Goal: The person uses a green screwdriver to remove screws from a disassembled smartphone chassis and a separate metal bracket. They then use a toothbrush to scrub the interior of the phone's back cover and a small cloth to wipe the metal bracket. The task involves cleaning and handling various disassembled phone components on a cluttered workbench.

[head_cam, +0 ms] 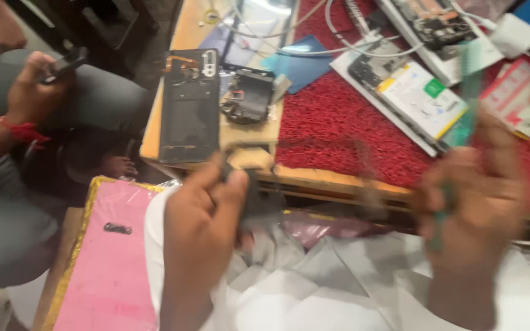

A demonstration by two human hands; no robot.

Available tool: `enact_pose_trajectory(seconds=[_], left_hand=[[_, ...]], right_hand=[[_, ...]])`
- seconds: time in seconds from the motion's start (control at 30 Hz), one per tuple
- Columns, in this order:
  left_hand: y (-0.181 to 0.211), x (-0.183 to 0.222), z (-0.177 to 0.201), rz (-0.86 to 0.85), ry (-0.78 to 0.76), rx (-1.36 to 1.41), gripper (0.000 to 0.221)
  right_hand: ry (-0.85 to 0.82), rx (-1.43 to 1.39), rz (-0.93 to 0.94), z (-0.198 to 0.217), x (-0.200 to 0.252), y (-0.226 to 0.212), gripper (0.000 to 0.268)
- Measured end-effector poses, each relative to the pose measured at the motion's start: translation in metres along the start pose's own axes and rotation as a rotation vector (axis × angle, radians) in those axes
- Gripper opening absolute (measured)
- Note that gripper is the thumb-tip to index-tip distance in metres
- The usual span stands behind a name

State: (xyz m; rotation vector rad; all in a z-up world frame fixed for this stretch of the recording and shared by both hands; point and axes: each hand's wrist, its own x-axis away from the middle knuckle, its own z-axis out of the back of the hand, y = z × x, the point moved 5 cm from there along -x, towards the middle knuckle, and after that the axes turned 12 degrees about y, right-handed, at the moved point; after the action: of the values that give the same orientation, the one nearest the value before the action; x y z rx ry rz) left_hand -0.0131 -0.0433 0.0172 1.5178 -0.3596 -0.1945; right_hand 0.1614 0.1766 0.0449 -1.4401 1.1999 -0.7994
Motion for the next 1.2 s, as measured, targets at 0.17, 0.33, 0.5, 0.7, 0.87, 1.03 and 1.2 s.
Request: enact_pose_trajectory(seconds=[0.17, 0.33, 0.5, 0.7, 0.87, 1.03, 1.2], left_hand=[[0.016, 0.078, 0.006, -0.352, -0.202, -0.302, 0.044], [0.010, 0.078, 0.019, -0.218, -0.098, -0.514, 0.041], [0.034, -0.009, 0.073, -0.201, 0.456, 0.234, 0.012], [0.024, -0.069, 0.067, -0.250, 0.412, 0.294, 0.048], [0.009, -0.071, 0.049, -0.199, 0.589, -0.213, 0.058], [0.021, -0.067, 0.048, -0.308, 0.693, -0.834, 0.065], [0.006, -0.073, 0.052, -0.267, 0.646, -0.911, 0.067]], right_hand=[[0.089, 0.321, 0.088, 0.014, -0.003, -0.005, 0.052], [-0.106, 0.658, 0.323, -0.005, -0.003, 0.004, 0.046], [-0.381, 1.062, 0.746, -0.045, -0.025, 0.004, 0.041], [-0.433, 1.068, 0.861, -0.054, -0.026, -0.007, 0.037], [-0.391, 0.904, 0.862, -0.022, -0.026, -0.025, 0.040], [-0.010, 0.906, 0.627, 0.073, -0.027, -0.049, 0.039], [0.291, 0.825, 0.351, 0.191, -0.023, -0.033, 0.027]])
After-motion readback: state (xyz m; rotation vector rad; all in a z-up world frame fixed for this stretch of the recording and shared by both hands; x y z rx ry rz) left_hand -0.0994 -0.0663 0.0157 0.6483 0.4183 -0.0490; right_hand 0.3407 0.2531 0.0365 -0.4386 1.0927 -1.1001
